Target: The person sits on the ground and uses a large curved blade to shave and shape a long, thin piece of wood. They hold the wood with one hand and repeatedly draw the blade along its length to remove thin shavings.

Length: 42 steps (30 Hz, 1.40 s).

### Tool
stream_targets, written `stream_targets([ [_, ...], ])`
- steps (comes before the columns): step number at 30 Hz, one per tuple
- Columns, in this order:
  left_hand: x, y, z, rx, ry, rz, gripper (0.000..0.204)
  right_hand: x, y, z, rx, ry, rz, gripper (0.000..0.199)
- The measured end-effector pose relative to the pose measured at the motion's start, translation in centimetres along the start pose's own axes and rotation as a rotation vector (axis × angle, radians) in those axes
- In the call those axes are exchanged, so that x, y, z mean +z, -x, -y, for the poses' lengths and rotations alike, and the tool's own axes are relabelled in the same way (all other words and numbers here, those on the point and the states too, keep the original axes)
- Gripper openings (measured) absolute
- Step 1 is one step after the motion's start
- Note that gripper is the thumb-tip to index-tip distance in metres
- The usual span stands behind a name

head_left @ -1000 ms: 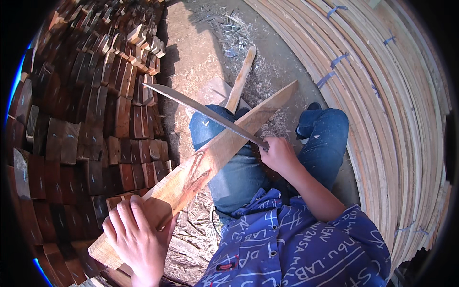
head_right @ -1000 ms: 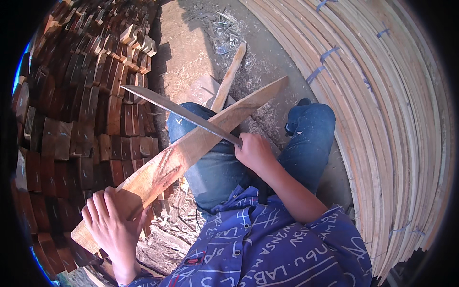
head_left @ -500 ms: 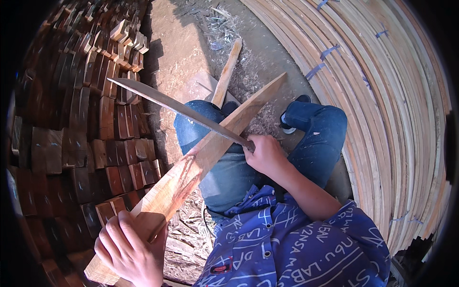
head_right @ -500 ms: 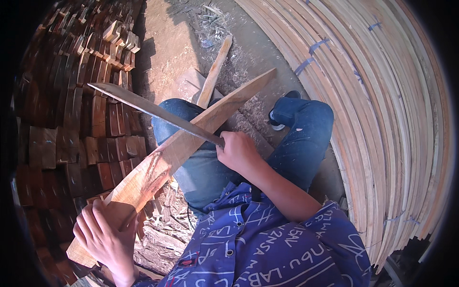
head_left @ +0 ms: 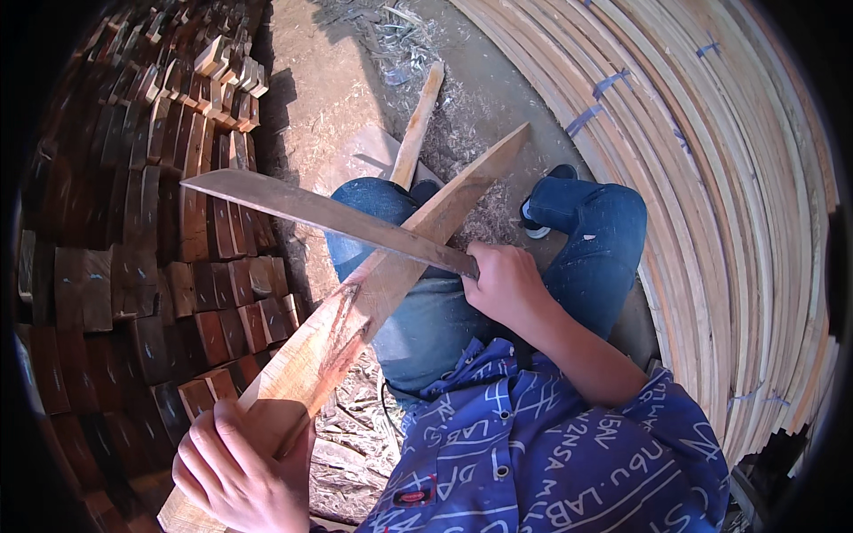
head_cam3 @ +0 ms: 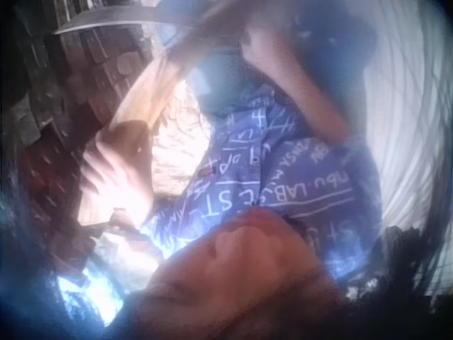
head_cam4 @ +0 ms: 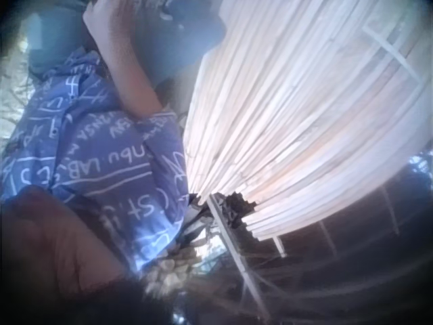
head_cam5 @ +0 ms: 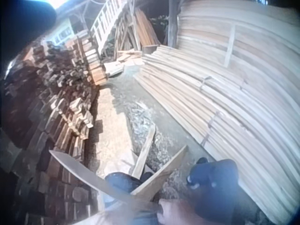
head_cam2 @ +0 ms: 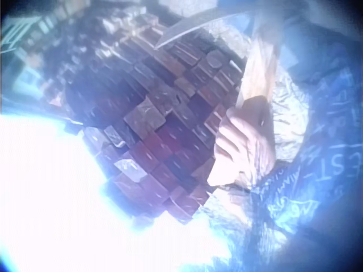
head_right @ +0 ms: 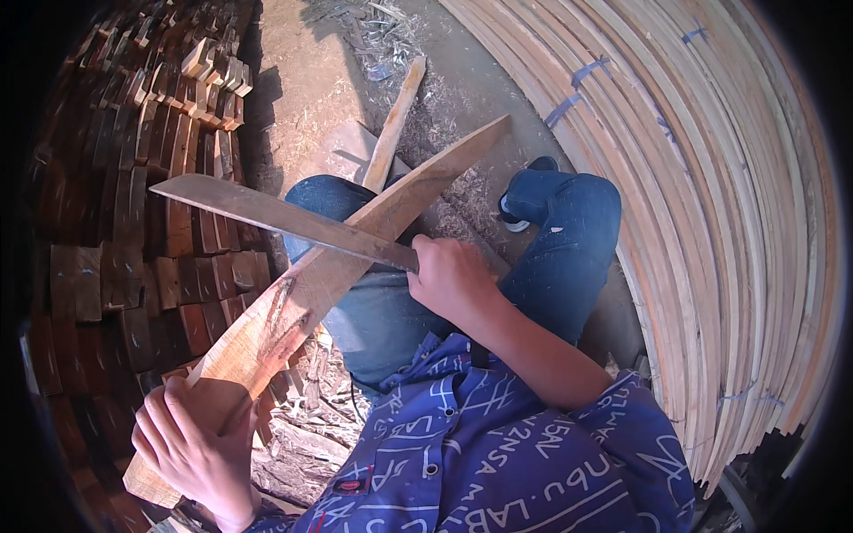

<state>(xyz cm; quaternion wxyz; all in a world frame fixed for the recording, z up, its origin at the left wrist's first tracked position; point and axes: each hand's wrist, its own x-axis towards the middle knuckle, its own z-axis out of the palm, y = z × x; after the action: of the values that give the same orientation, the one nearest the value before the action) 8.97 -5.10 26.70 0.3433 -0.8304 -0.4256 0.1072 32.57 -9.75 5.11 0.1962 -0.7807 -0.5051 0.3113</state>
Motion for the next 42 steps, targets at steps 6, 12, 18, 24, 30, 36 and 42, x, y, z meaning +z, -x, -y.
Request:
stream_targets([
  [6, 0.6, -0.1, 0.1, 0.007, -0.025, -0.024, 0.069, 1.6, -1.3, -9.6, 0.288, -0.111, -0.124, 0.025],
  [12, 0.0, -0.9, 0.0, -0.007, -0.048, 0.036, 0.077, 1.0, -1.8, -1.7, 0.109, -0.210, -0.006, 0.023],
  [18, 0.4, -0.2, 0.0, -0.009, -0.086, 0.037, 0.080, 2.5, -2.9, -3.0, 0.074, -0.170, -0.044, 0.018],
  [24, 1.1, 0.4, -0.1, -0.027, -0.017, 0.008, 0.070, 2.9, -2.9, -3.6, 0.076, -0.149, -0.081, 0.017],
  [30, 0.3, -0.4, -0.1, -0.023, 0.039, 0.011, 0.074, 1.8, -2.2, -2.2, 0.023, -0.132, -0.104, 0.019],
  [36, -0.3, -0.1, 0.8, 0.047, 0.066, 0.016, 0.069, 1.0, -0.3, -1.1, -0.033, -0.143, -0.075, 0.020],
  [42, 0.3, -0.7, 1.1, 0.034, 0.139, 0.101, 0.071, 2.8, -0.9, -1.6, 0.016, -0.164, -0.123, 0.019],
])
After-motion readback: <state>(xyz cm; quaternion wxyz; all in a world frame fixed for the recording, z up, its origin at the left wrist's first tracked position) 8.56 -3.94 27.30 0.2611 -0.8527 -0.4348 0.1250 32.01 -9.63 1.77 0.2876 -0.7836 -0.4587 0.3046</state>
